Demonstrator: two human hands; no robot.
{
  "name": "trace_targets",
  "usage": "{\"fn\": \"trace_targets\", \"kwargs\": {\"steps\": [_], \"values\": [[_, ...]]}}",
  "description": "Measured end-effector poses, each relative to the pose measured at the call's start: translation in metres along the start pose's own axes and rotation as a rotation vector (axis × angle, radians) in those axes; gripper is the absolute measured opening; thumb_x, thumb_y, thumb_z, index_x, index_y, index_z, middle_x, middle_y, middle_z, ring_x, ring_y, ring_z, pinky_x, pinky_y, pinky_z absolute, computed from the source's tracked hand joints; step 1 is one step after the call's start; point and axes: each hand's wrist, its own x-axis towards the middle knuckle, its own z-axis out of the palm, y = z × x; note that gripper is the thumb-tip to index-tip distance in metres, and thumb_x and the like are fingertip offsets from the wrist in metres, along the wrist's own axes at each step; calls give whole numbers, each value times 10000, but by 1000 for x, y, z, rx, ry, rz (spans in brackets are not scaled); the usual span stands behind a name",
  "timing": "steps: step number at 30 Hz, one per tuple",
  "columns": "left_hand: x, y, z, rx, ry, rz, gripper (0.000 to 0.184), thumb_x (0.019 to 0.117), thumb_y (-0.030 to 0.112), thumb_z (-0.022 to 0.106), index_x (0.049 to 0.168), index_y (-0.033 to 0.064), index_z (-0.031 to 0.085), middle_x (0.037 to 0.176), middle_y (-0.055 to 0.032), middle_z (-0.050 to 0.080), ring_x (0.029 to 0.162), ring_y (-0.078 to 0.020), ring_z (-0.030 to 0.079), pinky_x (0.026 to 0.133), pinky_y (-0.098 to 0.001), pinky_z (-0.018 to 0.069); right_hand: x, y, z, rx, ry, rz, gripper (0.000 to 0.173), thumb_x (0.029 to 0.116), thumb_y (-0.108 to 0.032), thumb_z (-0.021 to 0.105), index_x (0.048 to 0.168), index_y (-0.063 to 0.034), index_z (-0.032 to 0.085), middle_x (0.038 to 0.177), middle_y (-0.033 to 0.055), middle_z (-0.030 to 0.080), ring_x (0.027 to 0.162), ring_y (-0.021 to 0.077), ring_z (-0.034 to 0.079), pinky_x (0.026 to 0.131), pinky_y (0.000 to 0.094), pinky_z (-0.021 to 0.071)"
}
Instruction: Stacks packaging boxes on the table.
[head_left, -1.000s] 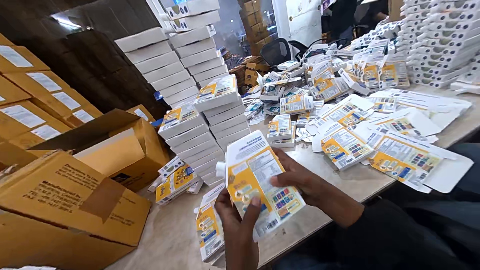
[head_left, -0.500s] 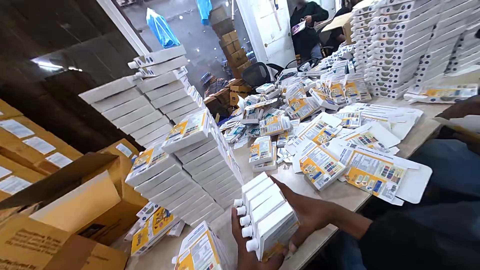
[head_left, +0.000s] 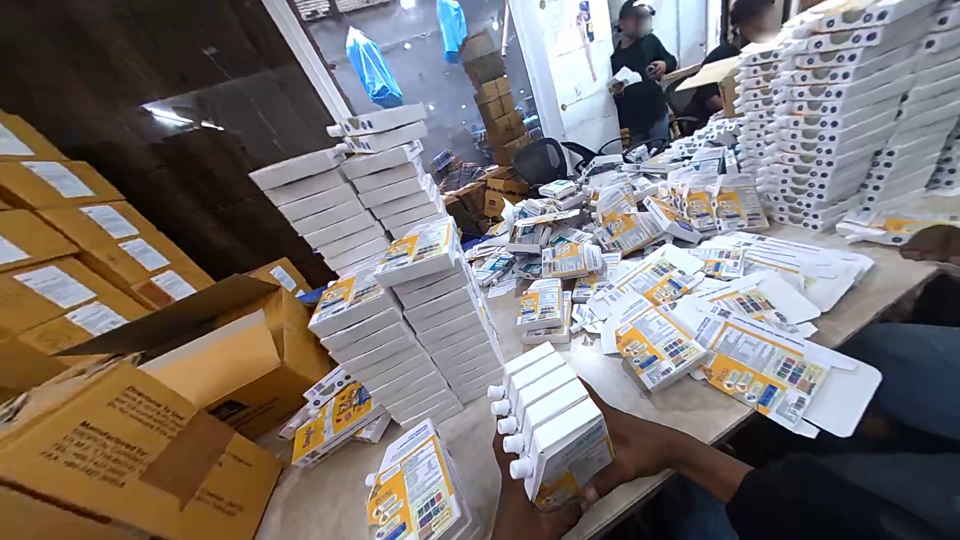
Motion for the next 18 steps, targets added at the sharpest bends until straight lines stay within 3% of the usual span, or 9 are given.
{"fn": "trace_targets", "kwargs": {"steps": [2, 6, 8, 11, 13, 16, 18], "values": [[1, -2, -1, 4, 8, 51, 1277, 595, 348, 997, 1512, -119, 239, 1466, -248, 479, 1321, -194, 544, 1113, -342, 478, -1, -2, -1, -34, -8, 6, 1429, 685, -401, 948, 1642, -134, -79, 1669, 140, 227, 1459, 126, 401, 1213, 323, 362], [2, 4, -15, 30, -55, 38, 1453, 580, 425, 992, 1573, -82, 60, 1521, -252, 424, 1359, -190, 514, 1121, -356, 464, -3, -11, 0, -62, -6, 12, 1419, 688, -385, 947, 1640, -97, -65, 1675, 182, 191, 1478, 144, 375, 1222, 325, 338], [3, 3, -15, 32, -31, 35, 1473, 572, 409, 1001, 1586, -61, 41, 1517, -252, 429, 1345, -195, 530, 1104, -353, 481, -3, -12, -1, -100, -25, 11, 1413, 690, -387, 946, 1635, -69, -56, 1666, 194, 210, 1485, 153, 365, 1234, 329, 315], [2, -1, -11, 29, 9, 78, 1459, 579, 402, 996, 1587, -53, 46, 1536, -260, 394, 1358, -196, 513, 1102, -345, 479, -5, -20, -11, -152, -118, 101, 1435, 658, -329, 967, 1641, -99, -53, 1673, 189, 207, 1492, 201, 362, 1229, 382, 323], [2, -1, -9, 25, 27, 71, 1459, 564, 388, 999, 1595, -29, 55, 1550, -248, 378, 1357, -191, 511, 1092, -341, 483, -5, -38, -23, -212, -139, 184, 1465, 629, -349, 978, 1654, -138, -46, 1693, 186, 154, 1509, 274, 332, 1208, 468, 343], [2, -1, -9, 14, 34, 50, 1476, 551, 385, 1004, 1603, -1, 43, 1557, -230, 385, 1366, -182, 507, 1100, -339, 484, 1, -94, -41, -403, 50, 204, 1432, 616, -570, 918, 1672, -169, 38, 1721, 133, 126, 1549, 354, 239, 1194, 615, 315], [1, 0, -7, 18, 42, 54, 1480, 544, 394, 1002, 1602, -8, 48, 1556, -229, 385, 1364, -183, 508, 1099, -340, 483, 14, -142, -53, -586, 221, 83, 1317, 709, -791, 706, 1669, -132, 90, 1711, 127, 183, 1558, 356, 217, 1200, 649, 266]]}}
